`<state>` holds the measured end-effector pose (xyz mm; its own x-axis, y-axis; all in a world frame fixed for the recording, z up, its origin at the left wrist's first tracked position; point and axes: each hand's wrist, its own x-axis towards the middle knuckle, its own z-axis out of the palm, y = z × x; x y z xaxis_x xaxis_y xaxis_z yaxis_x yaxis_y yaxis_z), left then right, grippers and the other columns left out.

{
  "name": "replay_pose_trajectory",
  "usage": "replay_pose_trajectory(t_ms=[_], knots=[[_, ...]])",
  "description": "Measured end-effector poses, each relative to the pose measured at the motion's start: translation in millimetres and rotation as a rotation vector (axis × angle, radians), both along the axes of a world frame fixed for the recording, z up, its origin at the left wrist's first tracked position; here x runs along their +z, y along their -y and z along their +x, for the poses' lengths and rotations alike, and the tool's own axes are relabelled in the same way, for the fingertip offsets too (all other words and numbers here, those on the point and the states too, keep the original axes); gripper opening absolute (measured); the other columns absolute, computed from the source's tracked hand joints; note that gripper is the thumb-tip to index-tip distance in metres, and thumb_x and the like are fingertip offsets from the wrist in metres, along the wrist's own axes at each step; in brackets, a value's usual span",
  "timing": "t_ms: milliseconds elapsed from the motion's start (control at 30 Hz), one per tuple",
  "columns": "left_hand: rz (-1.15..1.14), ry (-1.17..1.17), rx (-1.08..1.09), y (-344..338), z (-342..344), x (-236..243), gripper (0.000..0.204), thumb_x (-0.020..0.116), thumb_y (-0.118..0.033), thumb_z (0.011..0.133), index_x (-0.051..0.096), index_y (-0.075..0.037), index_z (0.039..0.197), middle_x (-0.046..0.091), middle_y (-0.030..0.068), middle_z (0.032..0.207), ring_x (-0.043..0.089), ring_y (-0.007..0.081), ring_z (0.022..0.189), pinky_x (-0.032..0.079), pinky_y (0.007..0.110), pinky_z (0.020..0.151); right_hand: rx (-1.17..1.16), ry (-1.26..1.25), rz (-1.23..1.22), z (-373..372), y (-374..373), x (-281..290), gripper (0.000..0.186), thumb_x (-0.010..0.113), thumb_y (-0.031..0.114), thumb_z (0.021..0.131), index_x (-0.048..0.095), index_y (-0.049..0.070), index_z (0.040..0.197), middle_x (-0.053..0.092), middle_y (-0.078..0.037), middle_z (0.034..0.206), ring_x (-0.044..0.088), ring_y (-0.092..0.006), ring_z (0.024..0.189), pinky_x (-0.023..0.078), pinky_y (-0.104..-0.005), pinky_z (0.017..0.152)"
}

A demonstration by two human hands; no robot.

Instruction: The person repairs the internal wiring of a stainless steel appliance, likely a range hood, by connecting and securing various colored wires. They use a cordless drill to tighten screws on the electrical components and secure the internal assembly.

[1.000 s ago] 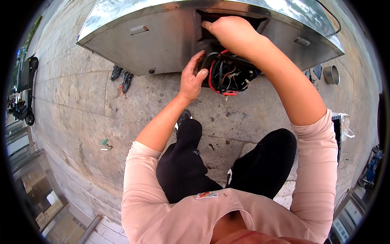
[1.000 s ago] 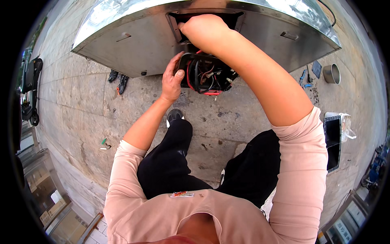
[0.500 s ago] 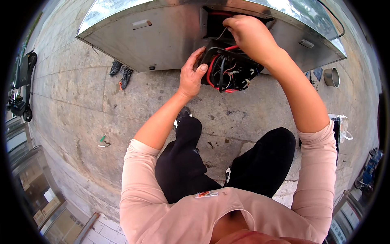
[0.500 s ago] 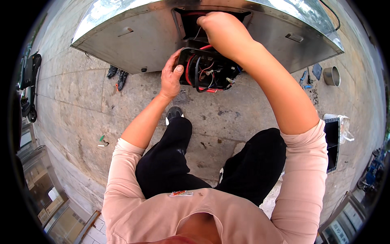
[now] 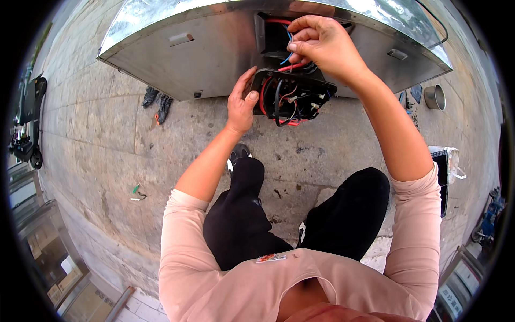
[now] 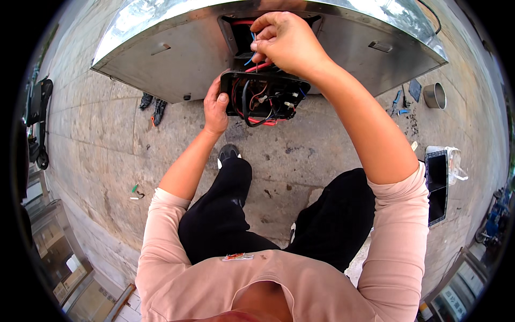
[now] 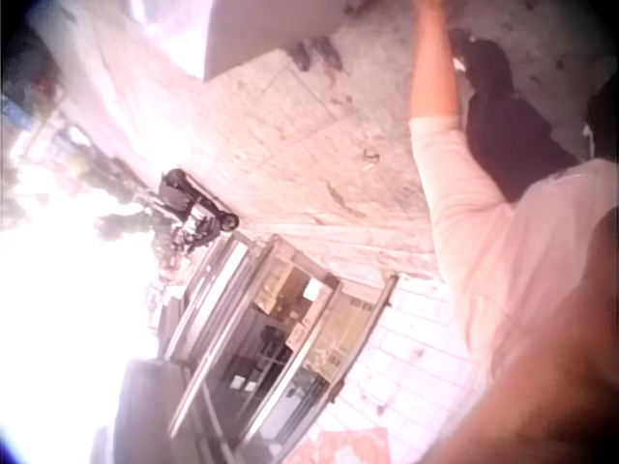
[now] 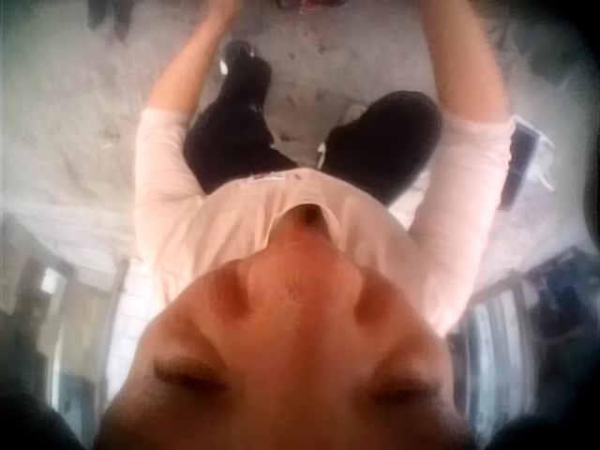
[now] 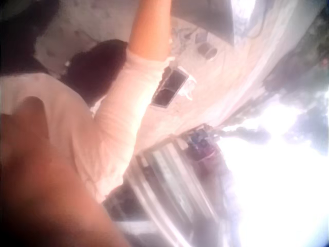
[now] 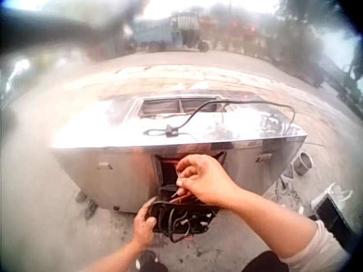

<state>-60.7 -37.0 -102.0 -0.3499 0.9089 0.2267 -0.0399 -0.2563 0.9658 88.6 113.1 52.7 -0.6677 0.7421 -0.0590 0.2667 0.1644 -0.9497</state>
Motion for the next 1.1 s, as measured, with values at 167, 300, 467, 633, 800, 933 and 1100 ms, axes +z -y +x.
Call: replay_pose_trajectory(t_ms=[167, 300, 467, 633, 800, 933, 1100], knots=[[-0.006, -0.013, 0.018, -0.3, -0.5, 3.8, 0.084, 0.064, -0.055, 0.086, 0.041, 0.007, 0.138, 0.047, 0.0182, 0.138, 0.045, 0.0257, 0.129, 0.032, 0.036, 0.110, -0.020, 0.036, -0.029, -3.7, 4.3, 8.6, 0.029, 0.062, -0.004, 0.085, 0.057, -0.008, 0.113, 0.068, -0.015, 0.084, 0.070, -0.0196, 0.073, 0.058, -0.0296, 0.065], [0.012, 0.010, 0.021, -1.6, 0.3, 3.9, 0.084, 0.064, -0.055, 0.086, 0.041, 0.008, 0.138, 0.048, 0.0182, 0.138, 0.045, 0.0254, 0.129, 0.031, 0.036, 0.110, -0.023, 0.023, -0.094, -2.2, 5.5, 17.4, 0.030, 0.062, -0.003, 0.084, 0.057, -0.008, 0.114, 0.068, -0.015, 0.085, 0.070, -0.0190, 0.074, 0.058, -0.0293, 0.065], [0.012, -0.026, 0.031, -1.5, -0.8, 7.1, 0.084, 0.064, -0.055, 0.086, 0.041, 0.009, 0.137, 0.048, 0.0181, 0.137, 0.046, 0.0254, 0.128, 0.032, 0.036, 0.110, -0.051, -0.032, -0.107, -3.4, 2.9, 13.5, 0.030, 0.065, -0.001, 0.083, 0.059, -0.006, 0.112, 0.069, -0.014, 0.084, 0.069, -0.0178, 0.076, 0.056, -0.0291, 0.067], [0.019, -0.017, 0.022, -0.1, 0.0, 6.4, 0.084, 0.065, -0.054, 0.086, 0.041, 0.008, 0.138, 0.049, 0.0170, 0.136, 0.048, 0.0249, 0.126, 0.034, 0.035, 0.109, -0.052, 0.020, 0.128, -2.6, 4.2, -4.5, 0.029, 0.068, 0.001, 0.079, 0.064, -0.002, 0.107, 0.071, -0.011, 0.082, 0.068, -0.0158, 0.075, 0.054, -0.0289, 0.072], [0.014, 0.014, 0.025, 0.9, -0.1, 10.0, 0.084, 0.066, -0.052, 0.085, 0.040, 0.008, 0.138, 0.050, 0.0158, 0.135, 0.048, 0.0242, 0.126, 0.034, 0.035, 0.108, -0.012, 0.014, 0.203, 1.7, 4.4, -10.3, 0.028, 0.066, -0.002, 0.081, 0.063, 0.000, 0.109, 0.069, -0.010, 0.080, 0.067, -0.0162, 0.074, 0.053, -0.0288, 0.071], [0.039, -0.001, 0.018, -2.2, -0.5, 10.2, 0.085, 0.066, -0.052, 0.086, 0.039, 0.008, 0.139, 0.049, 0.0154, 0.135, 0.047, 0.0240, 0.127, 0.034, 0.035, 0.108, -0.005, -0.028, 0.198, 1.3, 4.9, -6.9, 0.028, 0.064, -0.003, 0.081, 0.062, 0.000, 0.109, 0.067, -0.009, 0.078, 0.065, -0.0152, 0.073, 0.052, -0.0283, 0.069], [0.058, -0.045, 0.013, -0.3, 0.1, 12.0, 0.085, 0.065, -0.052, 0.086, 0.038, 0.009, 0.139, 0.049, 0.0165, 0.136, 0.047, 0.0248, 0.127, 0.034, 0.035, 0.109, 0.115, 0.043, 0.122, 3.5, 1.4, 3.0, 0.025, 0.062, -0.005, 0.086, 0.058, 0.000, 0.111, 0.063, -0.003, 0.081, 0.061, -0.0082, 0.077, 0.051, -0.0243, 0.073]])
